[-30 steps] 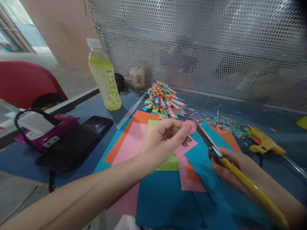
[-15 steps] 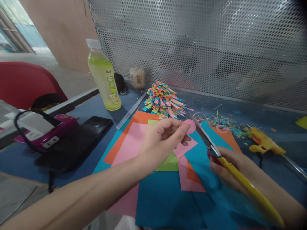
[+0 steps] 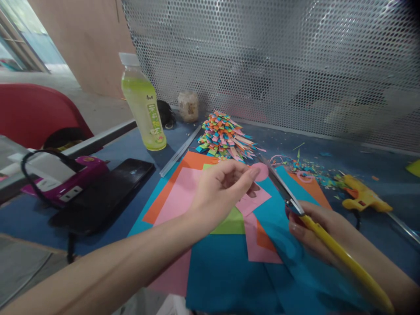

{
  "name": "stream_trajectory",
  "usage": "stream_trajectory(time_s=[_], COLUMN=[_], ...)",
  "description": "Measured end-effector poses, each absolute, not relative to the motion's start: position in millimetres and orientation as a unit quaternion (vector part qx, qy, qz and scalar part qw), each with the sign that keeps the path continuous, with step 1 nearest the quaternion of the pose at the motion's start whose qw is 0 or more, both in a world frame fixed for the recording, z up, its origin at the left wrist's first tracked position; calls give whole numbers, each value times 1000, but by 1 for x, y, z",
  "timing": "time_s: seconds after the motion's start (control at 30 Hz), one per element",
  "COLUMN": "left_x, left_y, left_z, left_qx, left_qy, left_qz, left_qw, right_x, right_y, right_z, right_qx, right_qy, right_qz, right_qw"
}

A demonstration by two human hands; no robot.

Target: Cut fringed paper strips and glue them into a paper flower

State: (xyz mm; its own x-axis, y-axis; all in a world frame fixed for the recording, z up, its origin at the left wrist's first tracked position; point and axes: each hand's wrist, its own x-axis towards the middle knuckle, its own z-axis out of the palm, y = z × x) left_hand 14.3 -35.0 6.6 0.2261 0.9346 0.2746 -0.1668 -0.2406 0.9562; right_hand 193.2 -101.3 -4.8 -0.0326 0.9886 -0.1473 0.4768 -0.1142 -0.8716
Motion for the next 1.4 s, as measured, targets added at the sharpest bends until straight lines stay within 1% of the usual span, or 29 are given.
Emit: stream_trajectory(time_s=[0.2,0.43,0.9,1.0,1.17,1.4], left_x=[15,15,15,15,15,13], left_y=[-35,-38,-37,-37,-38,-38], left_z=[4,5,7,8,9,8], left_qx=[584,605,598,592,588,608], left_qy=[332,324,330,330,333,319], left_qz=[533,523,537,540,539,525], left_qw=[514,506,494,499,502,504], right_x=[194,191,194,195,195,195], right_y=[-100,-101,-101,-100,-100,-99], right_z=[-6,-2,-7,-7,-2,-6], right_qx=[-623,-629,-611,-608,-616,-621], right_qy=[-604,-603,-596,-596,-624,-629], right_qz=[400,390,418,430,392,376], right_qw=[294,297,311,301,279,279])
